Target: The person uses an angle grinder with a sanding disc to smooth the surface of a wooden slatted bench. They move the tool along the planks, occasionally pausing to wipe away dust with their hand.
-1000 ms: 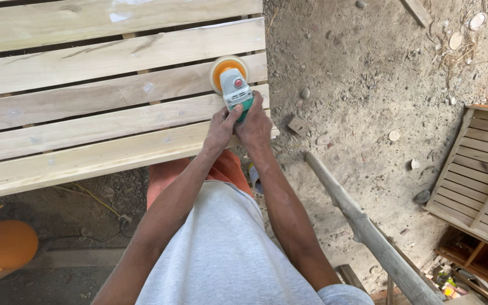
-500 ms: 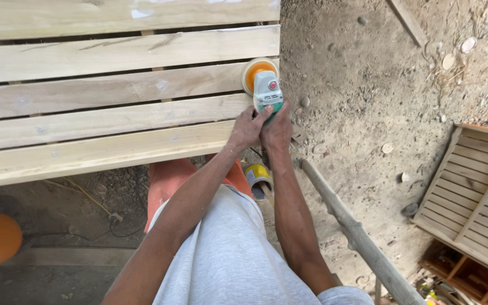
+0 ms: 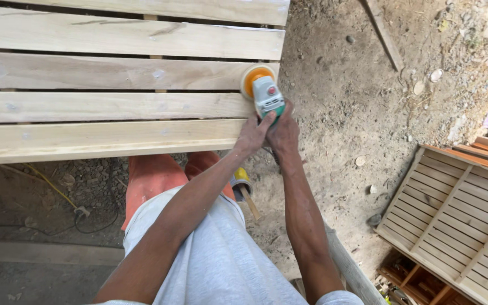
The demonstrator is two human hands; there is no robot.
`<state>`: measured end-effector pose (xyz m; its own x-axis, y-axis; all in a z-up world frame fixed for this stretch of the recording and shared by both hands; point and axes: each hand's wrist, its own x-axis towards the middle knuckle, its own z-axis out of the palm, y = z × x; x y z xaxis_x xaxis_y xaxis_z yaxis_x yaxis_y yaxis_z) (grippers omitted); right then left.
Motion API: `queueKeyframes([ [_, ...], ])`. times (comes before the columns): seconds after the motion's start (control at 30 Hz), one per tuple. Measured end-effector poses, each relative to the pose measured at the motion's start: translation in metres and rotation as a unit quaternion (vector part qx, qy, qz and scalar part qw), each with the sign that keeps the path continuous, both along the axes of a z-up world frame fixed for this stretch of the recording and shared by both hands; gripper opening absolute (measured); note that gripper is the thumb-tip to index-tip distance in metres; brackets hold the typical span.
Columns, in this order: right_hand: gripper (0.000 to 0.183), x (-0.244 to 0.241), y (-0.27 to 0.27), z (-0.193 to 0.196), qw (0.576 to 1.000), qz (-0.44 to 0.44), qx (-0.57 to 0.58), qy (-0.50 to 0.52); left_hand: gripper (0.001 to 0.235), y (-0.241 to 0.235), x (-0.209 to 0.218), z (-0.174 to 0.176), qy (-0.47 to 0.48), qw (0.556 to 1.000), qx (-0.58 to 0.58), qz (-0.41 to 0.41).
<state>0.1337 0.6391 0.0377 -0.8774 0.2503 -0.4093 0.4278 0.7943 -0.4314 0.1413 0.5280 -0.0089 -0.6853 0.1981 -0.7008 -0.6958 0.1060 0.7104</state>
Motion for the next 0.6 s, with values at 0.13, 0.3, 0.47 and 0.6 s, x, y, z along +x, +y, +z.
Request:
queueKeyframes([
  [0.13,0.062,0.000,0.001,0.001,1.000,0.013,0.001,-0.006,0.086,0.001,0.002,0.000,-0.011,1.000,-0.009,0.006],
  [0.3,0.063,-0.008,0.006,0.008,0.999,-0.033,-0.002,0.025,0.084,0.013,-0.016,0.001,-0.031,0.998,-0.019,-0.053],
  [0.47,0.067,-0.015,-0.015,0.009,1.000,-0.004,-0.010,-0.006,0.082,-0.014,-0.012,0.008,-0.023,1.000,0.008,0.010],
  [0.6,0.069,-0.018,-0.051,0.009,0.999,0.042,-0.013,-0.014,0.078,-0.054,-0.006,0.013,0.000,0.998,-0.004,0.055],
])
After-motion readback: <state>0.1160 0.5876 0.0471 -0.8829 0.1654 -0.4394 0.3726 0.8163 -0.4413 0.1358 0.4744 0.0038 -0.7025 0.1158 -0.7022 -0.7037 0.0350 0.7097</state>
